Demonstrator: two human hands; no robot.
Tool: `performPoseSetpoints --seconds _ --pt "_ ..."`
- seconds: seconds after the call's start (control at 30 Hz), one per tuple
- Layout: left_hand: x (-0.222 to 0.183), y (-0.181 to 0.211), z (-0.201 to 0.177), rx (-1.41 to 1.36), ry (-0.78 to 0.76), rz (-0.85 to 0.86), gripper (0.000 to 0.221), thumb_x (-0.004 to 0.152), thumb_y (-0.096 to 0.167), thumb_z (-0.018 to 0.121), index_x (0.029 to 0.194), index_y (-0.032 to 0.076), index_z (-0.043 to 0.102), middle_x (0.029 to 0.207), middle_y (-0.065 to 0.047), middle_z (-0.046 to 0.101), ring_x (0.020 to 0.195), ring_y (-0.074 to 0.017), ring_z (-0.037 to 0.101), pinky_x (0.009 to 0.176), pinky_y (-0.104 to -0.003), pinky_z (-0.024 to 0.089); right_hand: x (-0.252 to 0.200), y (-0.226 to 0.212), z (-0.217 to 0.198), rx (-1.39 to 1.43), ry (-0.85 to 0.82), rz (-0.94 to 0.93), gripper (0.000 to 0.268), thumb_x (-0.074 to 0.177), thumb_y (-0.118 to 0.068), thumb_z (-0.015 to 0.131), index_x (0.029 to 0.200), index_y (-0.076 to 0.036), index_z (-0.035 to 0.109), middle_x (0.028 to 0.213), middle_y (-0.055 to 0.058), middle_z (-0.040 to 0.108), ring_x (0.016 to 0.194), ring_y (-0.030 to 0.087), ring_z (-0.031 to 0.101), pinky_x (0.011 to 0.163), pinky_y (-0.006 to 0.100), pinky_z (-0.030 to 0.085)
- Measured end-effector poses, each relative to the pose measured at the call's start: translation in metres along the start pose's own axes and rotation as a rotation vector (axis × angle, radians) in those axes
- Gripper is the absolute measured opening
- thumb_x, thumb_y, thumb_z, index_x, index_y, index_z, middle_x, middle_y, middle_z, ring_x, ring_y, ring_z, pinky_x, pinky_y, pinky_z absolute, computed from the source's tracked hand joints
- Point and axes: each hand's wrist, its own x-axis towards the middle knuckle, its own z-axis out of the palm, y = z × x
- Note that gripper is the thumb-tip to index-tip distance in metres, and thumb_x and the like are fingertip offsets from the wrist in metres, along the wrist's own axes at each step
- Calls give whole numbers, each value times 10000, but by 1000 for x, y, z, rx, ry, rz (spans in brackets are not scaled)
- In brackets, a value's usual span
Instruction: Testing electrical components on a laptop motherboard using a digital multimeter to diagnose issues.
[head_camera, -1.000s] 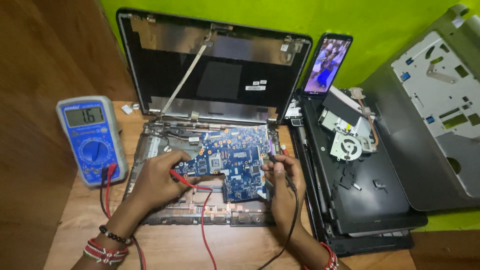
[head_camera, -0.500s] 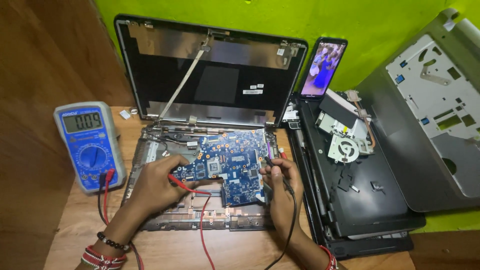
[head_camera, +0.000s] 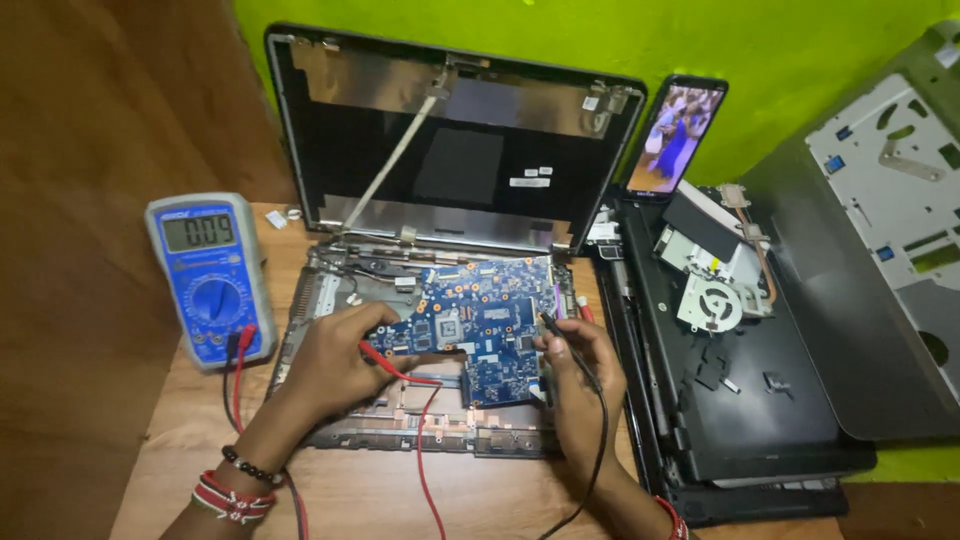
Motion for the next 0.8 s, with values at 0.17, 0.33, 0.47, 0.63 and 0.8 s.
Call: performPoseSetpoints --seconds 0.17,0.33,0.47,0.63,0.8 --pt "0 3 -2 -28 8 27 521 744 461 849 1063 78 699 1023 -92 766 908 -256 738 777 -388 588 -5 -11 2 -95 43 -75 308 955 -273 593 1184 -77 654 1111 117 744 1037 222 746 854 355 643" --pt "3 12 -9 -160 52 -21 447 735 347 875 1037 70 694 999 -86 766 881 -218 725 762 -331 570 -11 -11 3 -121 46 -174 366 982 -322 555 1238 -63 601 1193 155 700 1118 266 717 955 391 607" --pt "4 8 -9 -395 162 -135 369 757 229 861 1064 97 703 1028 -29 765 897 -133 700 808 -264 543 -9 -3 6 0 193 -377 436 1033 -337 538 1267 32 532 1187 233 642 1106 320 702 985 417 608" --pt "4 7 -17 -727 119 -289 625 787 278 770 1357 92 594 1334 -150 660 1238 -250 620 1024 -405 478 -11 -2 5 2 103 -340 427 1026 -331 533 1261 25 537 1172 200 603 1031 302 693 892 395 634" --pt "0 6 -12 -1539 -84 -166 689 903 284 739 1480 43 450 693 53 392 583 -87 405 571 -250 323 -14 -2 2 -68 -13 -232 392 1022 -294 505 1265 11 551 1144 192 613 932 271 727 832 345 634"
